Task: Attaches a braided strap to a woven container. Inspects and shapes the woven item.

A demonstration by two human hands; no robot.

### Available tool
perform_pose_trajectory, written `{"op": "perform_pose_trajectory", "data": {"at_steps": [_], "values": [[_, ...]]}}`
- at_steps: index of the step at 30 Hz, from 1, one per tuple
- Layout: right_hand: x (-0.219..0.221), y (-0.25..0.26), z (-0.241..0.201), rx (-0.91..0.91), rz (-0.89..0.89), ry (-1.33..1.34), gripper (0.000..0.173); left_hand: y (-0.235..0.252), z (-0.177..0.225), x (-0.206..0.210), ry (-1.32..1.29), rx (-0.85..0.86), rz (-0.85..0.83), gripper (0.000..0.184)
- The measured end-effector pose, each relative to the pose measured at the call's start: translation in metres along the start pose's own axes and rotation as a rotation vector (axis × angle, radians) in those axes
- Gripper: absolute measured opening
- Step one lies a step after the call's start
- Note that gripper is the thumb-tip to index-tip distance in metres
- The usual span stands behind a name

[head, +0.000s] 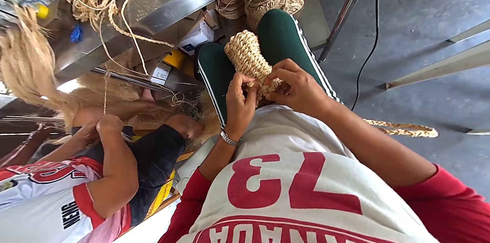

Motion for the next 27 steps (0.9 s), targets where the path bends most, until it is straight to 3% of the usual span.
{"op": "perform_pose_trajectory", "data": {"at_steps": [1,3,10,14,19,22,27], "values": [[0.013,-0.003,0.034,-0.09,0.05,0.11,0.023,0.001,0.0,-0.001,-0.018,0.01,-0.015,0.015],[0.011,-0.002,0.05,-0.034,-0.016,0.115,0.019,0.002,0.001,-0.004,-0.05,0.031,-0.033,0.016],[0.002,0.012,0.043,-0.035,-0.078,-0.042,0.014,-0.003,0.006,-0.005,-0.066,0.026,-0.035,0.019],[0.002,0.016,0.048,-0.119,-0.145,-0.035,0.013,-0.003,0.009,-0.003,-0.062,0.06,-0.104,0.037],[-0.001,0.021,0.054,-0.208,-0.202,-0.072,0.013,-0.006,0.008,-0.001,0.063,0.097,-0.083,0.022],[0.004,0.02,0.053,-0.258,-0.156,-0.155,0.013,-0.006,0.009,-0.003,0.153,0.139,-0.084,0.016],[0.022,0.003,0.049,-0.312,0.078,-0.359,0.019,-0.003,0.006,-0.003,0.185,0.159,-0.07,0.009]]}}
Point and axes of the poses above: each hand's wrist, its own y-axis towards the middle knuckle, its own x-axis out of the palm, z = x × y, the point moved 1 cm from there along y, towards the middle knuckle, and after that the axes turned 2 degrees about x, right-handed, at the moved point
